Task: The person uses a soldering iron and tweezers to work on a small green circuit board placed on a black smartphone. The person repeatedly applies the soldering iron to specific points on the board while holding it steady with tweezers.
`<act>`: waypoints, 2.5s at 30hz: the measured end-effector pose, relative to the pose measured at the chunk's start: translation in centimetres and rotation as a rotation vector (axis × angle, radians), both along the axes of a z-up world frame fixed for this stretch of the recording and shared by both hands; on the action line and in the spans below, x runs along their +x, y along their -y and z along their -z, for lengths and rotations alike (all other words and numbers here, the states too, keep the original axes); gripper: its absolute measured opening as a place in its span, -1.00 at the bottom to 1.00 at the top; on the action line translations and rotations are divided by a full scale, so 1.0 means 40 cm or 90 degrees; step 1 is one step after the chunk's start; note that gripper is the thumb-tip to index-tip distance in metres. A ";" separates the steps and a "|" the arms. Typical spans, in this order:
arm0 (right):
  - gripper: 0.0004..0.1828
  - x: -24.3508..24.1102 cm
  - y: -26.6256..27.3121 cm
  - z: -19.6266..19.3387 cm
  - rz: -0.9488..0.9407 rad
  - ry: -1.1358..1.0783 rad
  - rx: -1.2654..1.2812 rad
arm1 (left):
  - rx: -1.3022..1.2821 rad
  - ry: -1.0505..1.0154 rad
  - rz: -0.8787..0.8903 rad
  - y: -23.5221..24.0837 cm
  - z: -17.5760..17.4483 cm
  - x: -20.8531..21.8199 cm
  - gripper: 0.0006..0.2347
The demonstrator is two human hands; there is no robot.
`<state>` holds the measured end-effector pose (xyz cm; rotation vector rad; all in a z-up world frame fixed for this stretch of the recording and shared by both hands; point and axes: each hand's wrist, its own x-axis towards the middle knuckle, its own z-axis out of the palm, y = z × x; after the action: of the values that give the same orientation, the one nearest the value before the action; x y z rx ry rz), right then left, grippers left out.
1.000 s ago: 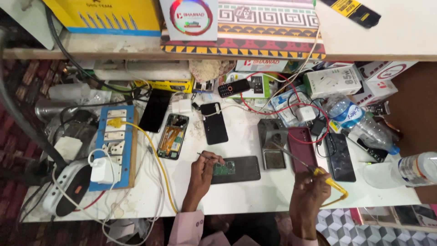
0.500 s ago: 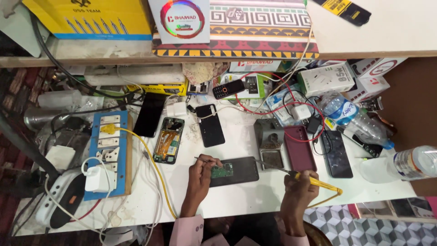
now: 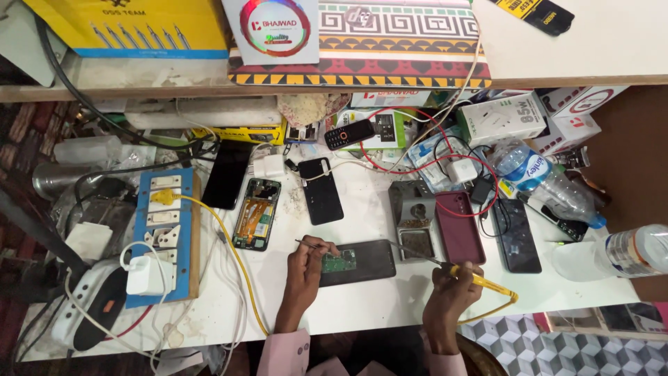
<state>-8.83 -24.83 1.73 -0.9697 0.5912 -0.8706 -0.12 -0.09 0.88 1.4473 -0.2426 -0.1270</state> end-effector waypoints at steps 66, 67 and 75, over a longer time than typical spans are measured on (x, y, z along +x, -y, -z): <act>-0.78 0.009 -0.051 0.076 -0.115 -0.043 -0.136 | -0.008 0.069 0.009 0.001 0.006 0.000 -0.83; -0.79 0.012 -0.051 0.079 -0.110 -0.060 -0.132 | -0.010 0.065 0.007 0.000 0.008 0.000 -0.83; -0.81 0.013 -0.059 0.070 -0.112 -0.099 -0.143 | 0.029 0.015 0.009 -0.004 0.007 -0.004 -0.85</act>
<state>-8.31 -22.48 -1.08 -1.2827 0.5378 -0.7175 -0.27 0.06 0.60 1.4928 -0.2710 -0.1277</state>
